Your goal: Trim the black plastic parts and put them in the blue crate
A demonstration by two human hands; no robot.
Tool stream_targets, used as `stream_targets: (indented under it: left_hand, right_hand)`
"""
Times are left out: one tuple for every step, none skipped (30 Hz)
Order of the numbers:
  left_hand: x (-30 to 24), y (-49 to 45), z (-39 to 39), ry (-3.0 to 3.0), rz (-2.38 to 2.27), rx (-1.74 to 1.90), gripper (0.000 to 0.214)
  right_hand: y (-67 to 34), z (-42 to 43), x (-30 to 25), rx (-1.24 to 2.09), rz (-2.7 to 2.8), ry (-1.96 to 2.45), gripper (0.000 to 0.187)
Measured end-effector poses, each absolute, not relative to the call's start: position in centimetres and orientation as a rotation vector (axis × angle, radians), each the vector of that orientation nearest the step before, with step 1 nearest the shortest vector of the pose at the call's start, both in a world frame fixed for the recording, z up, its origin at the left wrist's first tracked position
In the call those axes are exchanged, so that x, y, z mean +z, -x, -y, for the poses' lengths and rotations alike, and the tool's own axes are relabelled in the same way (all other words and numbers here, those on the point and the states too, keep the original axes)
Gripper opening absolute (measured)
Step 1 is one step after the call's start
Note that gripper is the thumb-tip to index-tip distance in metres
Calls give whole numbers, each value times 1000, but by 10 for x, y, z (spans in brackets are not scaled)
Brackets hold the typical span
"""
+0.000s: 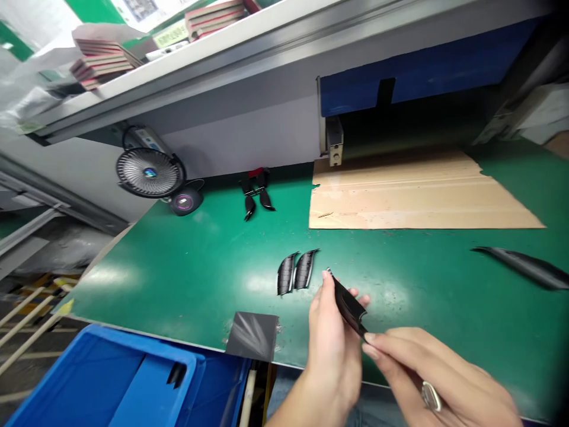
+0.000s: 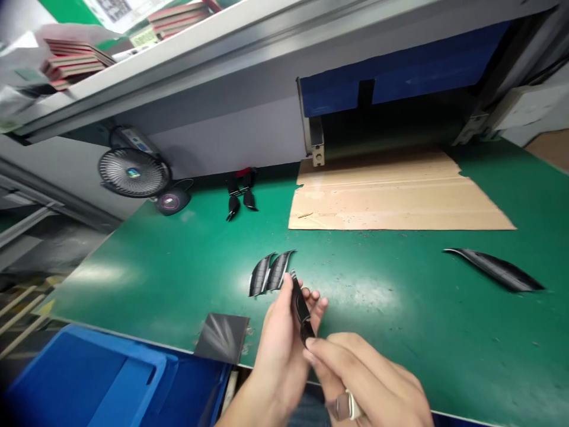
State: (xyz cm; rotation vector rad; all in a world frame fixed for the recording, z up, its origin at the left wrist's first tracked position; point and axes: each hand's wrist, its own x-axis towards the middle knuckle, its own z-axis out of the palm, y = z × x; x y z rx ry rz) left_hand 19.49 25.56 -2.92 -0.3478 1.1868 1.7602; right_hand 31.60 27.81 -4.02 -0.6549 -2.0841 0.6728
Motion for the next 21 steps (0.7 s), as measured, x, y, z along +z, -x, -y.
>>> stream_targets:
  left_hand:
    - [-33,-196,-259,281,-1226,1780,29]
    - [-37,-197,-262,216,-1275,1792,26]
    - [-40,-198,-265,148,-1325,1800,25]
    - [-44,-198,-268,83,-1368,1810,26]
    - [-47,-199,-271,25,-1395,1820,28]
    - [-50,-200,-275,-33,-1398,1820,28]
    - [-53,-201,-278,-75,-1390,1815,26]
    - [-55,-203,-281,-110,-1384,1804,24]
    - [-58,-204,-284,-141,-1390,1789,23]
    - [-60,-206,-286,-176,-1408,1773,22]
    - [-61,-208,-287,-214,-1427,1762,21]
    - [-62,-209,-288,-251,-1446,1758,21]
    - [-62,-211,-288,-285,-1458,1756,21]
    - [-60,-213,-287,-315,-1462,1753,21]
    - [-58,-215,-287,-339,-1462,1748,21]
    - [-55,-217,-286,-358,-1461,1737,21]
    - [-52,-219,-285,-377,-1463,1722,21]
    - [-47,-221,-284,-392,-1463,1706,23]
    - [-43,-223,-283,-404,-1459,1696,27]
    - [-37,-224,-282,-407,-1443,1695,32]
    - [-31,-225,-281,-398,-1404,1707,40]
  right_hand:
    - [-330,-293,-49,502,2187,577,23]
    - [-345,-309,-58,326,2292,523,31]
    - [-361,-325,-67,165,2397,492,36]
    - [-377,-340,-74,30,2493,504,38]
    - [-391,-353,-81,-73,2574,557,39]
    - [-404,-364,-86,-150,2632,633,42]
    - [-415,-373,-89,-207,2671,712,44]
    - [-425,-380,-92,-245,2703,775,46]
    - [-433,-386,-94,-260,2712,851,45]
    - [-441,-393,-95,-247,2680,964,39]
    - [-449,-401,-95,-225,2612,1105,32]
    - [-457,-411,-96,-202,2506,1280,28]
    - [-465,-422,-96,-180,2377,1459,30]
    - [-472,-436,-96,-156,2251,1610,34]
    - [-479,-449,-96,-132,2152,1716,36]
    - [-484,-460,-94,-110,2103,1766,35]
    - [-485,-468,-92,-83,2082,1778,34]
    - [-482,-471,-88,-47,2060,1777,33]
    - [-474,-468,-83,-7,2032,1762,33]
    - [-462,-458,-77,35,2007,1731,33]
    - [-446,-443,-70,81,1998,1680,34]
